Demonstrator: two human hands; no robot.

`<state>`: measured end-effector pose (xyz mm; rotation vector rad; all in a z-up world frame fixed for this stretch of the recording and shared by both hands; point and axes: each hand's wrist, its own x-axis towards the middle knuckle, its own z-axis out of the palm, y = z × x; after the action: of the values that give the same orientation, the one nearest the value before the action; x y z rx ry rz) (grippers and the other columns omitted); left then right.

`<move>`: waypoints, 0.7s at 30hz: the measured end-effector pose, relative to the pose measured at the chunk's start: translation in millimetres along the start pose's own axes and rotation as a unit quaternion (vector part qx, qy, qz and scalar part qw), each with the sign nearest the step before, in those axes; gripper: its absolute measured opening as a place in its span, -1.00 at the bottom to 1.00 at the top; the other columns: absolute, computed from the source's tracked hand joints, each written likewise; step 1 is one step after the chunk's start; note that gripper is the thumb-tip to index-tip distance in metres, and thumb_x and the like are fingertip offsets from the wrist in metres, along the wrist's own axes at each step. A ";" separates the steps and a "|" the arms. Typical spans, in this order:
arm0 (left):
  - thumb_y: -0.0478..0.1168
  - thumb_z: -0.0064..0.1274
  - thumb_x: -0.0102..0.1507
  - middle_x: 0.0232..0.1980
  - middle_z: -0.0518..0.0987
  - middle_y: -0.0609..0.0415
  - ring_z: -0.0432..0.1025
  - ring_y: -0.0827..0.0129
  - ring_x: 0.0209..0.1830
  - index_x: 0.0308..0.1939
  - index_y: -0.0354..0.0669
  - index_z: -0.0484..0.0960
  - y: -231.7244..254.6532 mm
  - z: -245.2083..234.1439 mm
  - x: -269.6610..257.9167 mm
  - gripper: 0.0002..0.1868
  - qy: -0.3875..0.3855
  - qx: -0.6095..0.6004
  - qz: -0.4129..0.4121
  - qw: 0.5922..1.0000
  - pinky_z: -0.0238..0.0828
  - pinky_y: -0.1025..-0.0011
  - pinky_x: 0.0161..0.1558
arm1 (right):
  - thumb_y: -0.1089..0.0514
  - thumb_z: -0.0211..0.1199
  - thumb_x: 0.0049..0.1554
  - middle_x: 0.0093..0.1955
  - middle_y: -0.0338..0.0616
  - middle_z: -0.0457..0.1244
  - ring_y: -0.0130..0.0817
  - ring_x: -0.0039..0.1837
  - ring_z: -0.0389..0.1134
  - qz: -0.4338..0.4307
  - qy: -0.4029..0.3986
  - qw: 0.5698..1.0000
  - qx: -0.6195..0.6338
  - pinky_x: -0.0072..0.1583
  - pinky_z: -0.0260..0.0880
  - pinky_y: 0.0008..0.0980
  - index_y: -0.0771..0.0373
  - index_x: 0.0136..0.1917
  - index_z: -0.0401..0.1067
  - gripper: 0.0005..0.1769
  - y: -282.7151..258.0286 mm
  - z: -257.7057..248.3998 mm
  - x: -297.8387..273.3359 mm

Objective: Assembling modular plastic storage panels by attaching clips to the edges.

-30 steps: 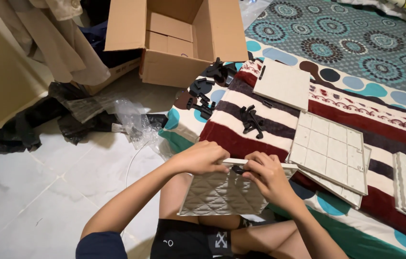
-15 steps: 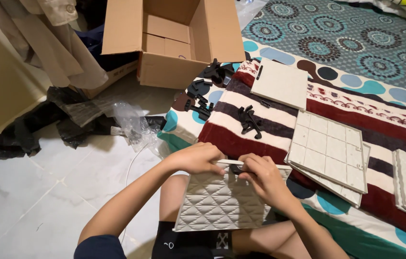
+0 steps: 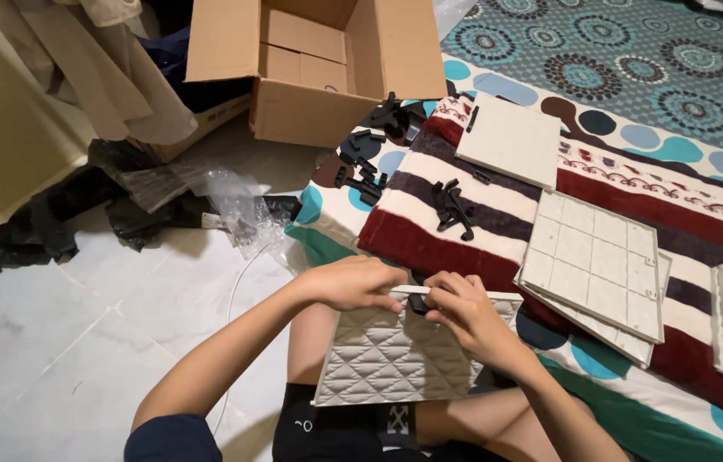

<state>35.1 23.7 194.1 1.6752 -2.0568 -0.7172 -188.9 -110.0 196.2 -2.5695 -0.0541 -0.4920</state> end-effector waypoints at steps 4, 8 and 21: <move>0.11 0.13 0.25 -0.47 0.57 -0.06 0.51 -0.05 -0.34 -0.11 -0.17 0.51 10.9 -4.1 -3.4 -0.58 0.004 0.009 -0.009 1.000 0.31 0.08 -0.30 | 0.13 0.26 0.14 0.08 -0.08 0.25 -0.15 0.02 0.20 -0.004 -0.001 1.000 0.003 0.10 0.08 -0.25 0.30 -0.11 0.35 -0.80 2.4 1.2 -1.8; 0.08 0.15 0.24 -0.48 0.57 -0.05 0.51 -0.06 -0.34 -0.12 -0.17 0.51 13.4 -4.1 -4.3 -0.60 0.027 0.031 -0.003 0.999 0.31 0.07 -0.29 | 0.13 0.25 0.15 0.11 -0.06 0.25 -0.11 0.03 0.17 0.001 0.003 1.000 0.006 0.12 0.12 -0.22 0.31 -0.09 0.36 -0.80 2.6 1.1 -2.0; 0.07 0.15 0.27 -0.48 0.55 -0.08 0.51 -0.08 -0.32 -0.22 -0.21 0.50 21.7 -3.9 -9.7 -0.61 0.031 0.046 -0.008 0.998 0.32 0.03 -0.27 | 0.07 0.19 0.20 0.09 -0.11 0.22 -0.12 0.07 0.13 0.007 -0.043 0.997 0.070 0.16 0.18 -0.20 0.31 -0.09 0.45 -0.77 14.4 8.4 -7.8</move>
<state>22.5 36.0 210.6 1.7431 -2.0641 -0.5749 -191.4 -117.8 179.8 -2.4513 -0.0974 -0.3602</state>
